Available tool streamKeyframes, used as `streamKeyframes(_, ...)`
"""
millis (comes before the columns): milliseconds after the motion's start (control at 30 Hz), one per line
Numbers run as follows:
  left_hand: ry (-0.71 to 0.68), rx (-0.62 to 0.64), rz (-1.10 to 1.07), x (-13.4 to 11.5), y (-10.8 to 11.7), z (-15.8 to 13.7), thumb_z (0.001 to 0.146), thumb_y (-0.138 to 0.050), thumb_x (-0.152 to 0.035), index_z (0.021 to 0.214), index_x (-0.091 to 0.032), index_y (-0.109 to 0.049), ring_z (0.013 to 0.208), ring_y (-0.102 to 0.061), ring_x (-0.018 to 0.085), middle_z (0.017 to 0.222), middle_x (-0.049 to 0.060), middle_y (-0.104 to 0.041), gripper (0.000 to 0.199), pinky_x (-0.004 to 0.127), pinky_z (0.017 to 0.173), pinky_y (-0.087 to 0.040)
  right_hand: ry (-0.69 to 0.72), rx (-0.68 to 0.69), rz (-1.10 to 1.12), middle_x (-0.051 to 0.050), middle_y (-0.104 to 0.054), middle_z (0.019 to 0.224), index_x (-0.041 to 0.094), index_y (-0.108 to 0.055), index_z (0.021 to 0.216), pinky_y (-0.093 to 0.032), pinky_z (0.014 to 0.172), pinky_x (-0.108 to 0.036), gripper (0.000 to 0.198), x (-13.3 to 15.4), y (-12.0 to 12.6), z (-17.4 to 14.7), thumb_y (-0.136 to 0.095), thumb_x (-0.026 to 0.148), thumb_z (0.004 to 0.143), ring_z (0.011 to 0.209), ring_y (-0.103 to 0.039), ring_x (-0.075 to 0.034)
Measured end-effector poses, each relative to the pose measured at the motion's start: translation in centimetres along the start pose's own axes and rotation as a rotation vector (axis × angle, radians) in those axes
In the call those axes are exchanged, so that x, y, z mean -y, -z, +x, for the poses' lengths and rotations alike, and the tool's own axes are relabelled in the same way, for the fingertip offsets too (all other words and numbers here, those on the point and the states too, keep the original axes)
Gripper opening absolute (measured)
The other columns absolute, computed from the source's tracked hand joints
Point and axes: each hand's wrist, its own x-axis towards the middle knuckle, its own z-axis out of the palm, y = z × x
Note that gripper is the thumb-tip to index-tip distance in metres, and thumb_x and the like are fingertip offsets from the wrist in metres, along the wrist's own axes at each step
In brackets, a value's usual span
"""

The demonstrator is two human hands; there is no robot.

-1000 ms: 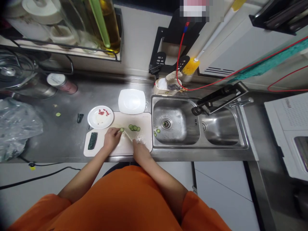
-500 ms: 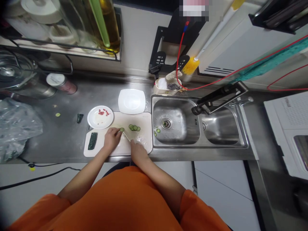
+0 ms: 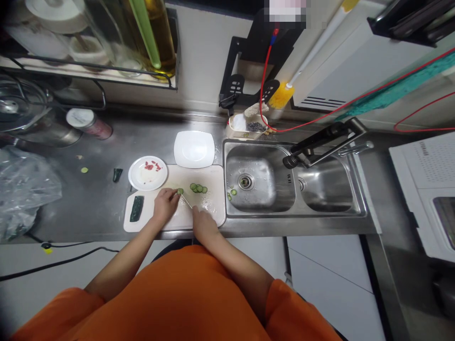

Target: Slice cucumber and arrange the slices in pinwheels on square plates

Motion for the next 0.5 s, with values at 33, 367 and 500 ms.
streamKeyframes(33,-0.002,0.001,-0.002,-0.01,0.01,0.01,0.085,-0.055,-0.033,0.098,-0.018,-0.07,0.085,-0.058,0.019,0.086,0.007,-0.062,0.025,0.033,0.082,-0.048,0.003,-0.003,-0.003,-0.014,-0.065,0.097,0.015,-0.039,0.129,-0.047,0.076,-0.032,0.042,0.04,0.0,-0.03,-0.027,0.005,0.089,0.097,-0.062,-0.025)
streamKeyframes(367,0.016,0.01,-0.002,-0.41,0.29,0.05,0.084,-0.055,-0.03,0.097,-0.017,-0.069,0.085,-0.058,0.019,0.087,0.008,-0.062,0.023,0.032,0.082,-0.048,-0.002,0.052,0.026,-0.015,-0.065,0.101,0.013,-0.04,0.125,-0.044,0.08,-0.031,0.039,0.51,0.19,0.1,-0.029,0.004,0.088,0.101,-0.061,-0.023)
streamKeyframes(500,0.039,0.009,0.005,-0.71,0.37,0.25,0.082,-0.056,-0.03,0.093,-0.018,-0.068,0.083,-0.058,0.02,0.087,0.008,-0.063,0.02,0.033,0.081,-0.047,-0.008,0.066,0.025,-0.015,-0.065,0.099,0.014,-0.042,0.12,-0.045,0.077,-0.029,0.035,-0.07,0.25,-0.61,-0.03,0.004,0.089,0.098,-0.062,-0.022)
